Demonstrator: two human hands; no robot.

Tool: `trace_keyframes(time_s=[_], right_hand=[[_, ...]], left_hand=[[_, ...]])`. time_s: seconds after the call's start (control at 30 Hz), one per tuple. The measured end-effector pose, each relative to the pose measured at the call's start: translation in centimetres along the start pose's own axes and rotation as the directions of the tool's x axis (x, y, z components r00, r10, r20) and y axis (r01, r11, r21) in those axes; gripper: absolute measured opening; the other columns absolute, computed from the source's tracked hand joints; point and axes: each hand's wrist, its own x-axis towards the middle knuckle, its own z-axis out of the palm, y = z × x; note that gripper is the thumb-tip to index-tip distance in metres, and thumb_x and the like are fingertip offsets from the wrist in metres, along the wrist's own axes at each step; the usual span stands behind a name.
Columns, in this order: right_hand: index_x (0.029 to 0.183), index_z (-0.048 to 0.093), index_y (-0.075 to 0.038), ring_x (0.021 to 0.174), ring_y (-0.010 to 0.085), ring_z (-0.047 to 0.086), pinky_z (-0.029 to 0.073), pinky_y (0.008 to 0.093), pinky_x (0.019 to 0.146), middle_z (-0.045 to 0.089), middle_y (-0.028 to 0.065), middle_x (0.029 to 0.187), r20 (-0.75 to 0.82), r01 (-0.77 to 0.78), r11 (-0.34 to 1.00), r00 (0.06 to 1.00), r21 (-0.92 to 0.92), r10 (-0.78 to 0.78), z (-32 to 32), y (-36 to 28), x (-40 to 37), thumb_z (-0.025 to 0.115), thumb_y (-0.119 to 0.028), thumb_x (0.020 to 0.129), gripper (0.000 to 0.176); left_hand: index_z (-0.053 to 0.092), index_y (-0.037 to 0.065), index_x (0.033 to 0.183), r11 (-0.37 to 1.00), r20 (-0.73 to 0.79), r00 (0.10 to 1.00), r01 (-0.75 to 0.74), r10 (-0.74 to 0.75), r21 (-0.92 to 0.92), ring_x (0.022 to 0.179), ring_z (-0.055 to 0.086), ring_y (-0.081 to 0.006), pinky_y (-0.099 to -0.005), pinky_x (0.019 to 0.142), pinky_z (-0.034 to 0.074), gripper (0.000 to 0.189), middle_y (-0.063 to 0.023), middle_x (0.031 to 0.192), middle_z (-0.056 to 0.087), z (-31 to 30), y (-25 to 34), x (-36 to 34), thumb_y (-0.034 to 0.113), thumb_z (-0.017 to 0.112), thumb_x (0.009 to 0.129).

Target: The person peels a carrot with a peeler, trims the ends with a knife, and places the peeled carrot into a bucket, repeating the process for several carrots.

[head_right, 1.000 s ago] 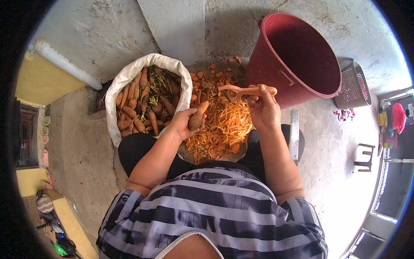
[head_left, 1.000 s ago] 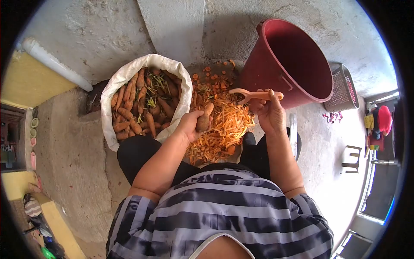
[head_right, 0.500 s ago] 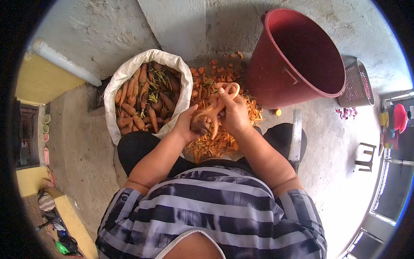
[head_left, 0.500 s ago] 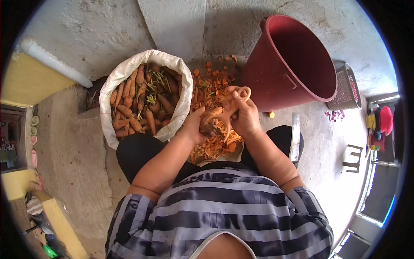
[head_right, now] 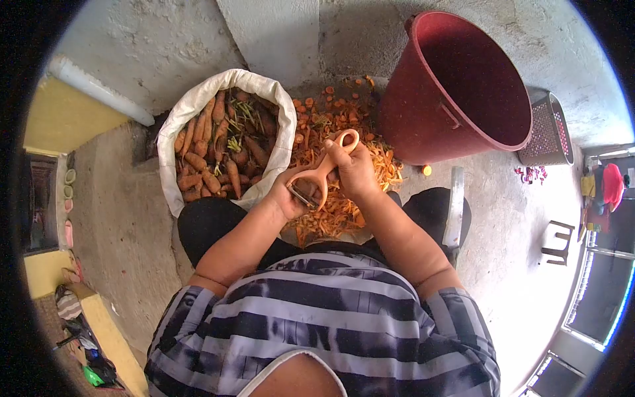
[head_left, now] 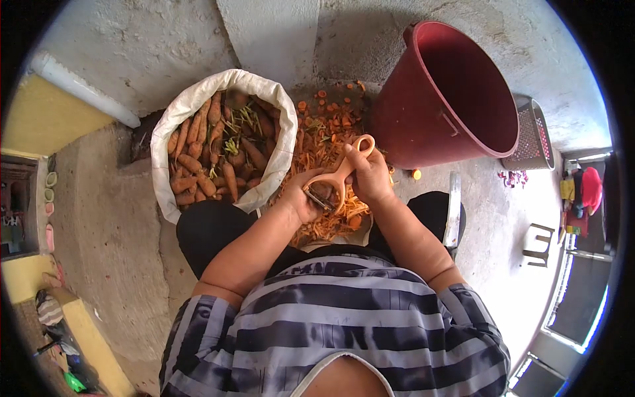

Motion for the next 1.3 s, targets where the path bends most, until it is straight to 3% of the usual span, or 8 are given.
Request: trace_keyframes(time_s=[0.23,0.33,0.53,0.63,0.97,1.1,1.2,1.3], right_hand=[[0.085,0.048,-0.001,0.045,0.0121,0.051,0.039,0.0228,0.040,0.055,0.0076,0.063,0.024,-0.056,0.993,0.998,0.102,0.054,-0.1,-0.2,0.5,0.058,-0.017,0.084,0.019],[0.085,0.048,-0.001,0.048,0.0135,0.053,0.040,0.0245,0.040,0.056,0.0085,0.066,0.015,-0.107,0.989,0.994,0.101,0.106,-1.3,0.6,1.1,0.059,-0.016,0.083,0.018],[0.088,0.049,-0.002,0.055,0.0156,0.055,0.046,0.0252,0.046,0.056,0.0092,0.072,-0.538,0.152,0.919,0.771,-0.364,-0.340,-10.7,-2.0,5.4,0.062,-0.012,0.080,0.019],[0.090,0.049,-0.002,0.058,0.0156,0.055,0.046,0.0255,0.044,0.056,0.0094,0.076,-0.546,0.286,0.951,0.781,-0.118,-0.303,-10.1,-3.4,4.9,0.063,-0.013,0.080,0.021],[0.088,0.051,0.000,0.060,0.0154,0.057,0.045,0.0250,0.044,0.057,0.0088,0.078,0.082,-0.012,0.999,0.997,0.042,0.009,-0.3,-0.6,0.2,0.068,-0.013,0.075,0.025],[0.086,0.052,0.001,0.057,0.0155,0.056,0.044,0.0246,0.044,0.057,0.0084,0.072,-0.235,0.114,0.981,0.960,-0.160,-0.150,-4.8,-1.6,4.6,0.065,-0.008,0.077,0.019],[0.085,0.053,0.001,0.051,0.0141,0.052,0.042,0.0238,0.041,0.056,0.0080,0.071,-0.614,0.119,0.961,0.748,-0.250,-0.252,-8.8,-3.7,6.5,0.065,-0.010,0.077,0.018],[0.085,0.053,0.000,0.048,0.0131,0.050,0.041,0.0239,0.040,0.055,0.0079,0.069,-0.553,0.178,0.981,0.812,-0.071,-0.187,-8.9,-4.5,4.8,0.065,-0.012,0.078,0.019]], left_hand=[[0.054,-0.005,0.098,0.998,0.234,0.970,0.066,-0.060,-0.018,0.075,0.062,-0.0226,-0.0350,0.067,0.053,0.031,-0.0135,0.086,0.061,-0.1,0.1,0.2,0.019,0.036,0.089],[0.054,-0.002,0.098,0.998,0.059,0.998,0.011,-0.014,0.056,0.068,0.060,-0.0197,-0.0317,0.055,0.050,0.031,-0.0108,0.081,0.059,0.0,-0.2,0.5,0.023,0.036,0.090],[0.047,0.003,0.108,0.969,0.070,0.978,0.180,-0.194,0.172,0.059,0.050,-0.0140,-0.0227,0.041,0.036,0.033,-0.0067,0.073,0.052,-0.4,0.0,-0.4,0.030,0.038,0.091],[0.048,0.007,0.106,0.982,0.056,0.987,0.145,-0.153,0.124,0.058,0.049,-0.0143,-0.0243,0.043,0.035,0.031,-0.0065,0.073,0.051,-0.6,0.8,0.0,0.032,0.038,0.091],[0.057,0.007,0.093,0.984,0.010,0.999,0.037,-0.039,0.173,0.055,0.053,-0.0153,-0.0255,0.043,0.038,0.025,-0.0077,0.071,0.055,-1.3,-0.6,0.9,0.028,0.044,0.087],[0.049,0.007,0.106,0.973,0.280,0.932,0.226,-0.228,0.043,0.066,0.047,-0.0156,-0.0256,0.053,0.039,0.030,-0.0068,0.075,0.049,-0.9,-0.1,0.0,0.031,0.037,0.091],[0.041,0.007,0.122,0.978,0.143,0.974,0.153,-0.173,0.145,0.067,0.044,-0.0137,-0.0230,0.055,0.037,0.040,-0.0050,0.076,0.045,0.2,0.4,-0.8,0.032,0.036,0.092],[0.044,0.005,0.117,0.985,0.077,0.987,0.135,-0.144,0.111,0.067,0.045,-0.0151,-0.0251,0.055,0.038,0.039,-0.0070,0.079,0.048,-0.4,0.5,-0.1,0.034,0.036,0.092]])
